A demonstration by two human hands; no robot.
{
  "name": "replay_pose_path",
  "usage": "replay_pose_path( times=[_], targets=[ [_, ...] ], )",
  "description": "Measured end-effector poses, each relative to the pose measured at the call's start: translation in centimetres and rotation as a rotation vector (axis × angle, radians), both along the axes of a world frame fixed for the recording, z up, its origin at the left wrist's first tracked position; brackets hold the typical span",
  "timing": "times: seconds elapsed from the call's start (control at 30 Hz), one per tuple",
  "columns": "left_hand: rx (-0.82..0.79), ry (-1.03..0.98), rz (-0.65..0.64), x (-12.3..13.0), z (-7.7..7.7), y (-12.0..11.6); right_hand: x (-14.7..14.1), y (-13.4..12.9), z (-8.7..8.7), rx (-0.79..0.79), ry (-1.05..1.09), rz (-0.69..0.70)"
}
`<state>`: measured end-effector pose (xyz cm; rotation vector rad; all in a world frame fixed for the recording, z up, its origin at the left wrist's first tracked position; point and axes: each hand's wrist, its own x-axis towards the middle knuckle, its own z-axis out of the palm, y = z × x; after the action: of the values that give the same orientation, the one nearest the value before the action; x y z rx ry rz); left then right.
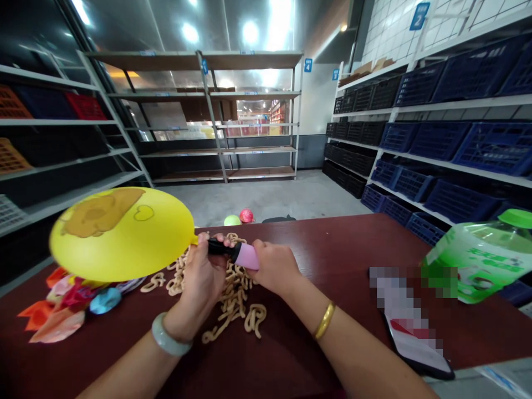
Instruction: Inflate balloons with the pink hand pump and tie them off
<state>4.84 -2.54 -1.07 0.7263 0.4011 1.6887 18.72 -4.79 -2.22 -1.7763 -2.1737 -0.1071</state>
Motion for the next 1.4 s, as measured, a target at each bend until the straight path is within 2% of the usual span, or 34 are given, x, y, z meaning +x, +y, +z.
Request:
replay_pose_path(
  times=[0.17,0.27,0.4,0.5,0.6,0.7,0.93,1.07,1.23,1.4],
  targets=[
    [0.047,0.017,0.051,-1.4,1.2,0.2,-0.1,0.1,-0.1,0.005,0.017,0.028],
    [0.077,0.015,0.101,-3.8,2.0,1.6,0.7,0.8,-0.2,-0.002,-0.006,0.026],
    [0.019,-0.041,0.206,-7.7,2.7,4.0,2.3,1.8,-0.4,0.011,-0.048,0.017],
    [-0.014,-0.057,0.221,-9.0,2.7,5.1,3.0,2.2,-0.6,0.014,-0.062,0.019],
    [0.020,-0.045,0.230,-8.4,2.3,5.2,3.3,2.3,-0.9,0.014,-0.091,0.006],
    [0.024,-0.036,0.218,-6.6,1.7,4.6,3.4,2.2,-1.1,0.017,-0.115,-0.003],
    [0.011,0.016,0.054,-1.4,-0.4,1.8,1.9,0.9,-0.6,0.057,-0.068,0.021],
    [-0.001,0.006,0.010,0.1,-0.7,0.6,1.0,0.3,-0.2,0.040,-0.031,0.017],
    [0.026,0.033,0.034,-0.8,0.3,1.0,0.7,0.4,0.1,0.024,0.013,0.041],
    [0.022,0.054,0.133,-4.7,1.8,3.2,2.2,1.4,-0.2,0.004,-0.021,0.027]
  ],
)
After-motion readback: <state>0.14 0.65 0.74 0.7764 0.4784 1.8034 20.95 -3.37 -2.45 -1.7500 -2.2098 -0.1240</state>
